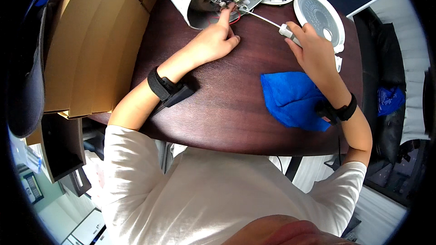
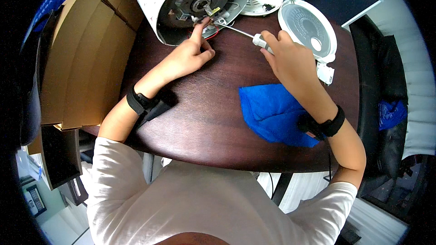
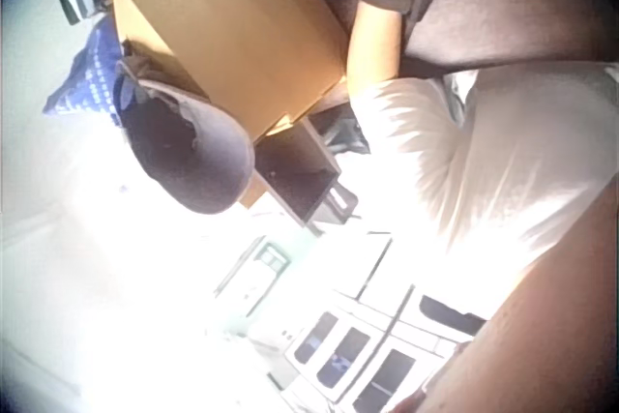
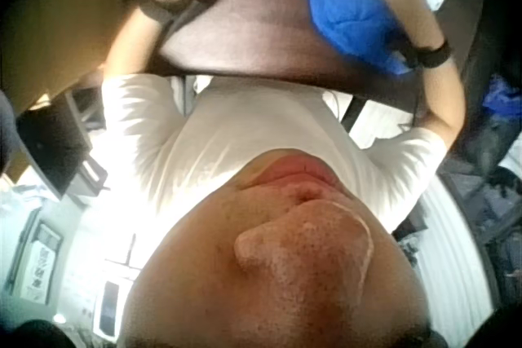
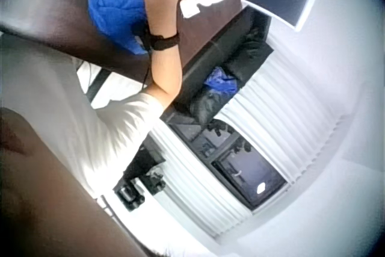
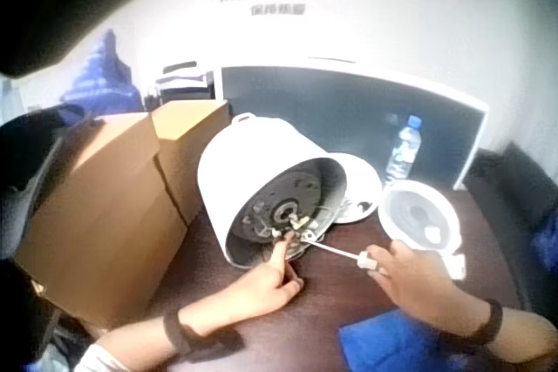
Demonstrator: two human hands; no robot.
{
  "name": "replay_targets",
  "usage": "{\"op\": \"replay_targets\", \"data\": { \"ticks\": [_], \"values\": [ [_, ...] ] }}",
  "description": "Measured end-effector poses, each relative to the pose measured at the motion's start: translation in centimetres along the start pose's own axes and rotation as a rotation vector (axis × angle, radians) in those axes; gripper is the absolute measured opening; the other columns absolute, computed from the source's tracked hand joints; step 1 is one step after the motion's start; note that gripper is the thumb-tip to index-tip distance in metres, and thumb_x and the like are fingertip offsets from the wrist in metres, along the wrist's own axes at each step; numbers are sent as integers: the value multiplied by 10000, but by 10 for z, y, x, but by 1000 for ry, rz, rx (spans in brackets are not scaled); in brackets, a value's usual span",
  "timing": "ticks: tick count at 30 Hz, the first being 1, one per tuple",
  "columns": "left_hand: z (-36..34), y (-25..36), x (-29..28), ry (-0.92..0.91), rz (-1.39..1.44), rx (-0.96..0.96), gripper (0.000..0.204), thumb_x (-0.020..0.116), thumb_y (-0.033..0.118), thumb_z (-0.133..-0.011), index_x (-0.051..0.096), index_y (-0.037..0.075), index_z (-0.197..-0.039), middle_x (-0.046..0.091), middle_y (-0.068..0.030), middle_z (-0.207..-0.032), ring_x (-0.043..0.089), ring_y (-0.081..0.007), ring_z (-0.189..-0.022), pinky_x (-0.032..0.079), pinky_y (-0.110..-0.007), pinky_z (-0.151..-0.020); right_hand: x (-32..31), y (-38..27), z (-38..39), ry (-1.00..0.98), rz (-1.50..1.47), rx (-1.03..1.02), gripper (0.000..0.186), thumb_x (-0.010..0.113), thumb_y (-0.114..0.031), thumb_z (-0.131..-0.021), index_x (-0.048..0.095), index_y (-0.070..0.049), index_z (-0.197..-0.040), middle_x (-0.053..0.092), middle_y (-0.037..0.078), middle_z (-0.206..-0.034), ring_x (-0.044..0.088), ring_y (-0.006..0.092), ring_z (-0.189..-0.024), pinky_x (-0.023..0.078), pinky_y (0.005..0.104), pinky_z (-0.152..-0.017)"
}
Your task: The person works on the internal wiring of a disassembled white appliance, using a screwdriver to adjust components and a blue cloth to wipe the interior. They connect red wires to terminals and secure them with screws, then continue adjusting internal parts.
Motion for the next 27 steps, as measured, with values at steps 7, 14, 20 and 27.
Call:
{"op": "replay_targets", "data": {
  "ticks": [7, 14, 20, 27],
  "values": [
    [-5, 4, -13, 46, -128, 68, 697, 587, 79, -863, 278, 1, -1483, 659, -136, -838, 647, -249, -727, 511, -330, -719, -2, 9, -4, -27, -18, 25, 294, 676, -221, -881, 621, -124, -1153, 578, 107, -833, 647, 287, -656, 519, 380, -565],
    [-3, 3, -34, 33, -119, 81, 655, 558, 9, -816, 409, 45, -1453, 628, -98, -787, 599, -163, -694, 499, -287, -714, -3, 11, -3, -47, -39, 40, 303, 678, -226, -881, 623, -123, -1160, 583, 115, -827, 650, 289, -651, 524, 380, -561],
    [0, -2, -50, -85, -161, 56, 650, 514, -45, -802, 462, 88, -1437, 593, -64, -747, 571, -129, -709, 490, -271, -736, -8, 8, -1, -45, -49, -9, 300, 676, -220, -883, 621, -129, -1164, 556, 104, -802, 630, 272, -621, 502, 366, -543],
    [10, 19, -58, -176, -242, 60, 635, 503, -46, -806, 487, 108, -1422, 605, -78, -731, 588, -144, -693, 499, -275, -732, -17, -4, 8, -17, -95, -77, 308, 687, -186, -868, 617, -111, -1158, 526, 93, -790, 607, 255, -600, 478, 359, -532]
  ]
}}
Point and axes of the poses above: each hand's wrist, its own z-axis away from the middle knuckle, its own x-axis out of the palm, y = z × x, the point moved 5 cm from there along -z, towards the middle knuckle
